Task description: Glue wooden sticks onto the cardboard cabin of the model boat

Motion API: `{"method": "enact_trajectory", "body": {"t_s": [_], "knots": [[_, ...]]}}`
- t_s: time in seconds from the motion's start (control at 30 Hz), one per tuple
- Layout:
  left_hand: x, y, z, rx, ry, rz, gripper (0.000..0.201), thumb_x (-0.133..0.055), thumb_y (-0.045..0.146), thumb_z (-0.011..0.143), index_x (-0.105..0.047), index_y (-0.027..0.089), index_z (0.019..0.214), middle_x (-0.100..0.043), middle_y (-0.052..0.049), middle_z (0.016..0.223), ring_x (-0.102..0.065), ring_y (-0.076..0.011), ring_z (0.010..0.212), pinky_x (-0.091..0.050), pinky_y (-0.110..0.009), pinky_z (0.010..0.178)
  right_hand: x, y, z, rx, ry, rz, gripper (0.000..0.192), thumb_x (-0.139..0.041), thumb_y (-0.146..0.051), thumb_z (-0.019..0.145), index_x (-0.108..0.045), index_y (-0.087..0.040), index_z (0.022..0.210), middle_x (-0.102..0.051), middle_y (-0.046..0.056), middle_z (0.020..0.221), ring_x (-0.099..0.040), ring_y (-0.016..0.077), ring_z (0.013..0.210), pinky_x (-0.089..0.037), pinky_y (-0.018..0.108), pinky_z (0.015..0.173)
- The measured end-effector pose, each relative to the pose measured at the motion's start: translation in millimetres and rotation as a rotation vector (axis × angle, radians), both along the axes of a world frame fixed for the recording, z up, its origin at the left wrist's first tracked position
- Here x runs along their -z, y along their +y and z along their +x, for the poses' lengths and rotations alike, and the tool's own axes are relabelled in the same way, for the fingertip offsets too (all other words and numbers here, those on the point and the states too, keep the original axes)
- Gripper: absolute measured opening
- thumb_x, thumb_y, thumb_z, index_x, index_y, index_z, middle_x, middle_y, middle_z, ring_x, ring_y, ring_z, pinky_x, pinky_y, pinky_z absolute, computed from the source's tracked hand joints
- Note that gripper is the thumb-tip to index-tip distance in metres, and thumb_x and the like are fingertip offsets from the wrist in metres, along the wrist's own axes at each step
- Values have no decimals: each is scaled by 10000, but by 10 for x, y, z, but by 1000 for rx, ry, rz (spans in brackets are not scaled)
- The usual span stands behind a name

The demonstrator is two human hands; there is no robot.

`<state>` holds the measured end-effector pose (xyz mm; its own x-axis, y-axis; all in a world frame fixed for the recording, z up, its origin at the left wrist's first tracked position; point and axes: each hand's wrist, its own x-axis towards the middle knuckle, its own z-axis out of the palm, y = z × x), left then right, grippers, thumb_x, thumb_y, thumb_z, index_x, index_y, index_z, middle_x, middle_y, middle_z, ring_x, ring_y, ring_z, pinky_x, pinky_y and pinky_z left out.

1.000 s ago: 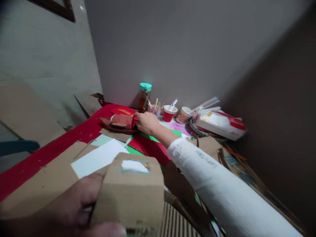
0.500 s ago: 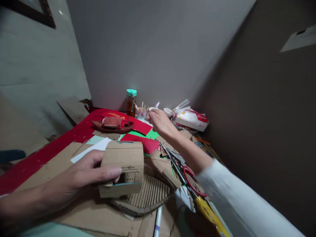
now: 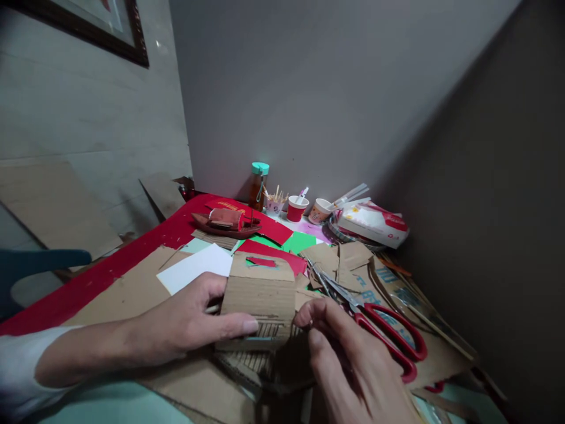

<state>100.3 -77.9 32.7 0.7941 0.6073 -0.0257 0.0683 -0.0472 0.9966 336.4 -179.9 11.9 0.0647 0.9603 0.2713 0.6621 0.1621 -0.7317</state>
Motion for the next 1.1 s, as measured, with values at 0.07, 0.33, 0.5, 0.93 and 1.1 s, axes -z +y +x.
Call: {"method": "enact_trajectory", "body": {"t_s": [0.07,0.33,0.5,0.93,1.1], "knots": [[5,11,-12,-22,17,-4,427,-730,280,865,-739,127,1263,-795,-89,1234,-716,-283,1116,-542,-367,961,11,-15,-112,-19,18,-43,222,-545,-534,971,-673,-358,1014,-722,65,850,-716,284,799,-564,319,552],[-56,85,6,32,-14,-70,282,-765,231,859,-817,280,1131,-824,49,1092,-731,-197,1011,-527,-244,883,-144,50,-413,54,262,-161,292,-631,-560,838,-619,-268,821,-599,33,733,-615,245,677,-492,332,553],[-73,121,-6,-58,93,-30,166,-792,308,831,-839,251,979,-800,42,867,-704,-190,851,-523,-225,752,-100,50,-353,36,288,-195,345,-636,-518,829,-513,-246,656,-537,19,697,-543,226,681,-427,330,589],[-184,101,-42,-156,470,427,258,-690,433,854,-726,226,704,-623,65,635,-523,-133,613,-346,-223,539,-189,-44,-353,53,-133,-282,376,-507,-465,969,-528,-233,674,-554,-4,615,-443,167,556,-269,299,498],[-170,100,-1,-197,548,585,392,-631,532,858,-628,215,628,-439,60,525,-367,-125,513,-188,-275,486,-212,-67,-354,96,-401,-307,388,-458,-444,996,-596,-226,706,-573,13,598,-464,175,537,-255,320,542]]}}
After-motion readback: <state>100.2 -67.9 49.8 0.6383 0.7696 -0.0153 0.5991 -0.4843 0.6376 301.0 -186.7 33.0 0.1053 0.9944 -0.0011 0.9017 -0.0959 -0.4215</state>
